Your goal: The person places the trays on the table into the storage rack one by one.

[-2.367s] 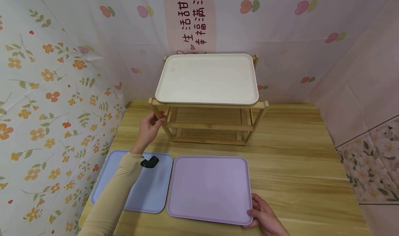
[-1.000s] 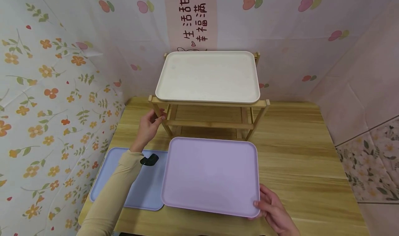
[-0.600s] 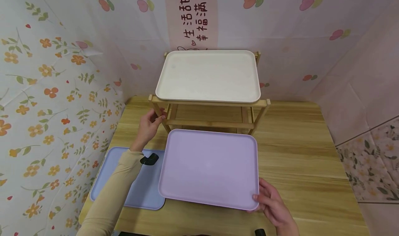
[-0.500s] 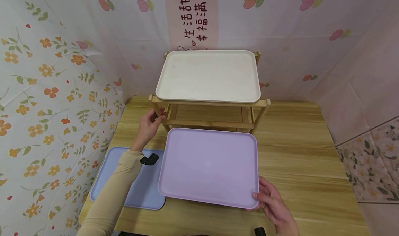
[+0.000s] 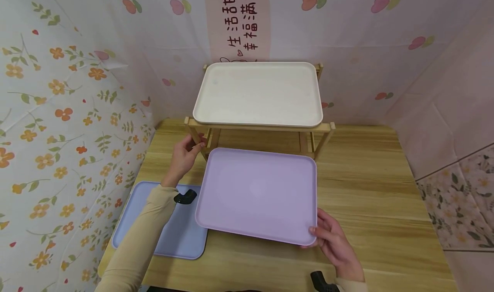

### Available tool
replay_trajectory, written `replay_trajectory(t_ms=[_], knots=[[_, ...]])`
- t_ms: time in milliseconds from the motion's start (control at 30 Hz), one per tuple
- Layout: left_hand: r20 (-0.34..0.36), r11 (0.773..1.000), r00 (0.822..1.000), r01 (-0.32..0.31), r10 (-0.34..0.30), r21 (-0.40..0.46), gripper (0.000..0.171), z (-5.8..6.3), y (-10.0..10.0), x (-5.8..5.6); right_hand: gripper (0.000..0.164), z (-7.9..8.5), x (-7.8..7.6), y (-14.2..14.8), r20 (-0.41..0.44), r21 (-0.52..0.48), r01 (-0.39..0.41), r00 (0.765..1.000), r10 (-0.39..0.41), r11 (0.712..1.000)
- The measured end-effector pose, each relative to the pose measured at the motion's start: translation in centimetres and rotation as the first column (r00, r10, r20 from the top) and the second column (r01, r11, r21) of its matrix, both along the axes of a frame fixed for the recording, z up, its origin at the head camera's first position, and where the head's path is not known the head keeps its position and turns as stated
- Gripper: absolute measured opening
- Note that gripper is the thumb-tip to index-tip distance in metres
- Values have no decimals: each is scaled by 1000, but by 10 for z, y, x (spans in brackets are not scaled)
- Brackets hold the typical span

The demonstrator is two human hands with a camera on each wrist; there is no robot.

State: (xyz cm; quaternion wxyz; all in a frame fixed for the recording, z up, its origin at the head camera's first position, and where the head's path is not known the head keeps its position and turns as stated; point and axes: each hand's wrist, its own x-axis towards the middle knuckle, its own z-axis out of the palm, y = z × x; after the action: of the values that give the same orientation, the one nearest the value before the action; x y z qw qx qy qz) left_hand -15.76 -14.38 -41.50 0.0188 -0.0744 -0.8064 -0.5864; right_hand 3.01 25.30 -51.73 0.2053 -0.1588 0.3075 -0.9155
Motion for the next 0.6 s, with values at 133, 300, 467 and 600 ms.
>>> replay_trajectory(t_ms=[133,300,467,600], knots=[[-7,1000,1000,-4,4,1,29,-1,0,0,64,0,-4,0,-2,5,24,1000,-24,1000],[-11,1000,1000,-17,16,-12,29,-2,0,0,63,2,-11,-3,5,19,52,999,-52,998],[-23,1000,1000,-14,14,-8,29,-3,0,0,63,4,-19,-5,-2,2,46,999,-46,999],[-28,1000,1000,-10,10,-9,28,-2,0,-1,63,5,-24,-6,-9,-3,50,999,-50,999]])
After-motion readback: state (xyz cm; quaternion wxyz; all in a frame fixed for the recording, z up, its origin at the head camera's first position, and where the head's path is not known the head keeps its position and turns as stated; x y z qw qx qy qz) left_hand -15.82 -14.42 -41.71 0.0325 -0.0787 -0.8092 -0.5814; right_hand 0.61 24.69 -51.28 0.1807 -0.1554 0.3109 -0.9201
